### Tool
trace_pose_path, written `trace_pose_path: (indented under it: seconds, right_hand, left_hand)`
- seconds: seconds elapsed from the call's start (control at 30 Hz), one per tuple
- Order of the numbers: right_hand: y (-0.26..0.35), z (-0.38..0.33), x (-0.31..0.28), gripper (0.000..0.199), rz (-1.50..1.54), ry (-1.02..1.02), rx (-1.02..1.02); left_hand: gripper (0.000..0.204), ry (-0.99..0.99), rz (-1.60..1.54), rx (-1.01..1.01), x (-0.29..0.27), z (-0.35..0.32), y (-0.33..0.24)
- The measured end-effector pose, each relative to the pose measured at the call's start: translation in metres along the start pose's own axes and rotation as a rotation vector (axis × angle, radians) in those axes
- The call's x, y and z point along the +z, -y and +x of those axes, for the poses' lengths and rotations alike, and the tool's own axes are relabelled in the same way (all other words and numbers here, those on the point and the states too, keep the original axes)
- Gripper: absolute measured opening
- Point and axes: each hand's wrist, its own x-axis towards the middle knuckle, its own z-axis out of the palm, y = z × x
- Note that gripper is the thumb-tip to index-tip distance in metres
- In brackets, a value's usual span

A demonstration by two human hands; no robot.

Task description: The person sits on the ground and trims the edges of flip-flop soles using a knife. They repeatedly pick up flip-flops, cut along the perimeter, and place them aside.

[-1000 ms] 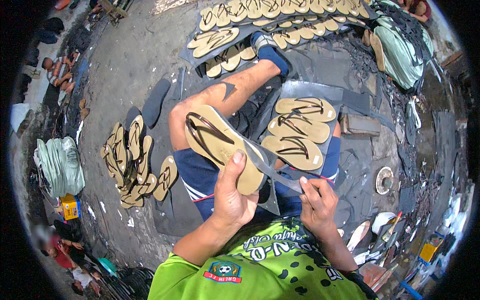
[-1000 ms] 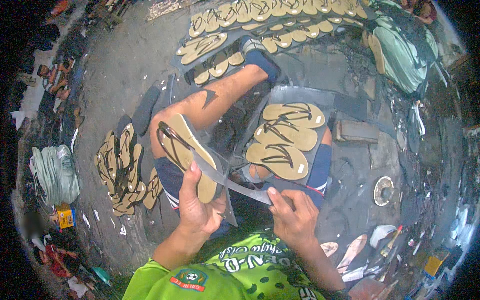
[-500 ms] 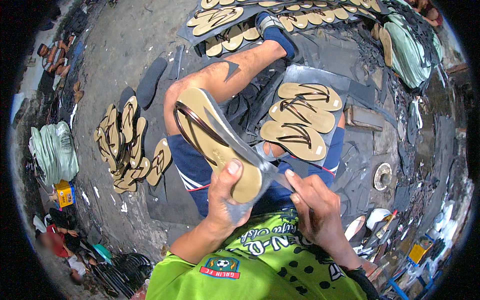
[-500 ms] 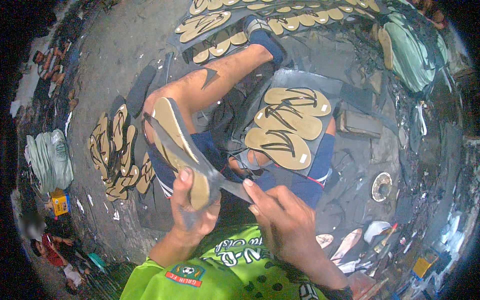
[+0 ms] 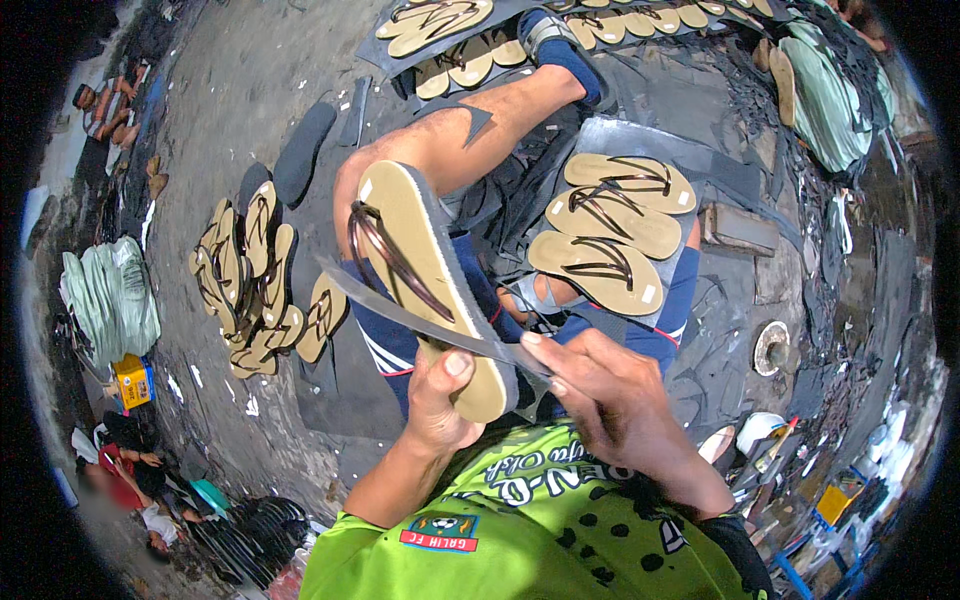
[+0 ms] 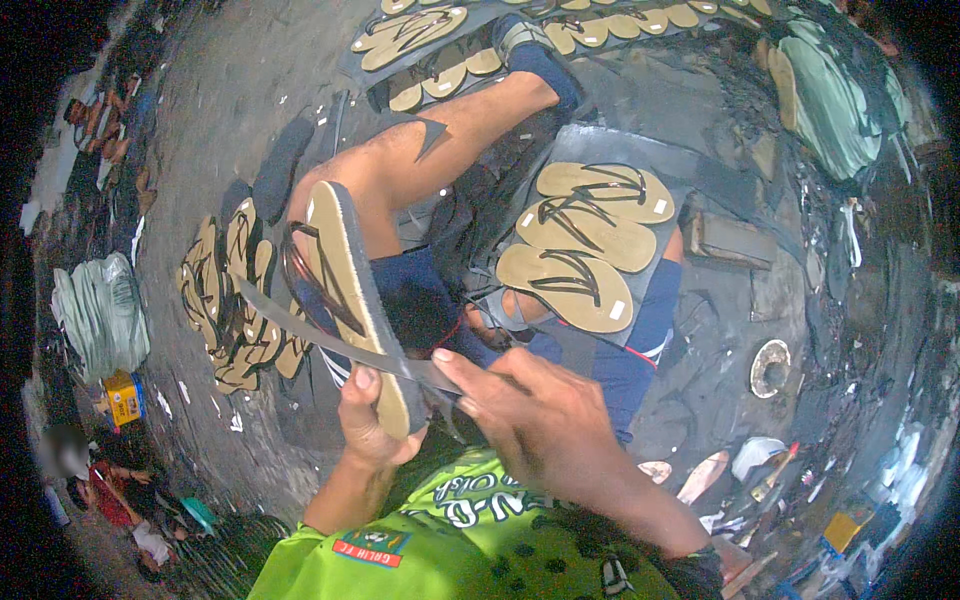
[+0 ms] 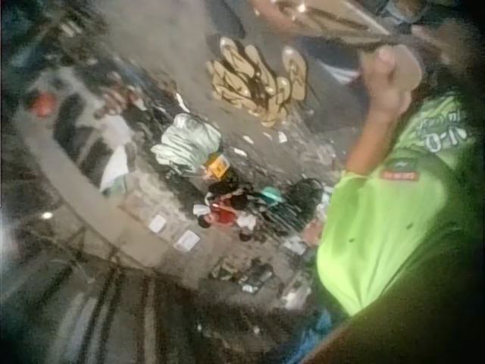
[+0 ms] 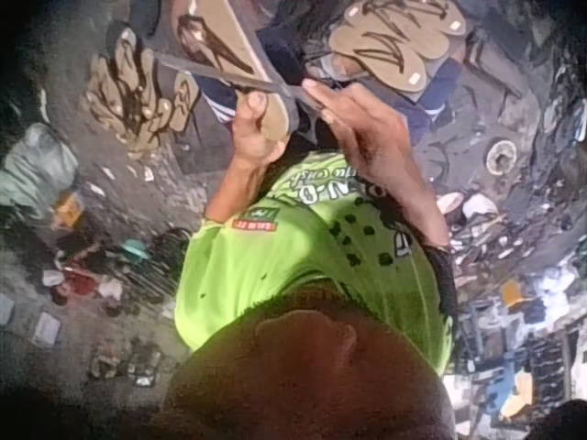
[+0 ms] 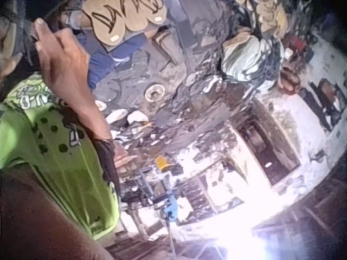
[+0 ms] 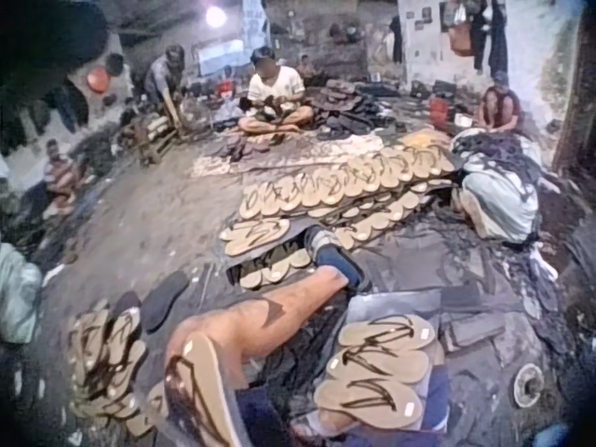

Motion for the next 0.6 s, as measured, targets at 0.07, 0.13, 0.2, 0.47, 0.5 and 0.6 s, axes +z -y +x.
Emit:
trace_pose_path:
  seconds: [0.07,0.13,0.2,0.47,0.5,0.6]
  right_hand:
    - [0.001,0.007,0.008,0.045,0.002,-0.052,-0.024]
    - [-0.001,0.015,0.013,0.045,0.016,-0.095,-0.029]
    - [-0.017,0.028,0.013,0.04,0.011,-0.15,-0.036]
    - [-0.134,-0.036,-0.041,0.036,-0.215,-0.484,0.775]
    - [-0.144,-0.041,-0.034,0.034,0.004,-0.458,0.841]
    - [-0.158,-0.049,-0.018,0.028,0.493,-0.416,0.935]
  left_hand:
    - [0.052,-0.021,0.057,0.009,0.006,-0.001,-0.002]
    - [0.055,0.005,0.16,-0.034,0.007,-0.004,-0.007]
    - [0.066,-0.068,0.296,0.017,0.008,-0.015,-0.002]
    - [0.054,-0.214,-0.215,0.464,-0.072,0.005,-0.131]
    - [0.044,-0.244,-0.239,0.391,-0.072,0.01,-0.11]
    - [0.027,-0.091,-0.091,-0.125,-0.052,0.029,-0.005]
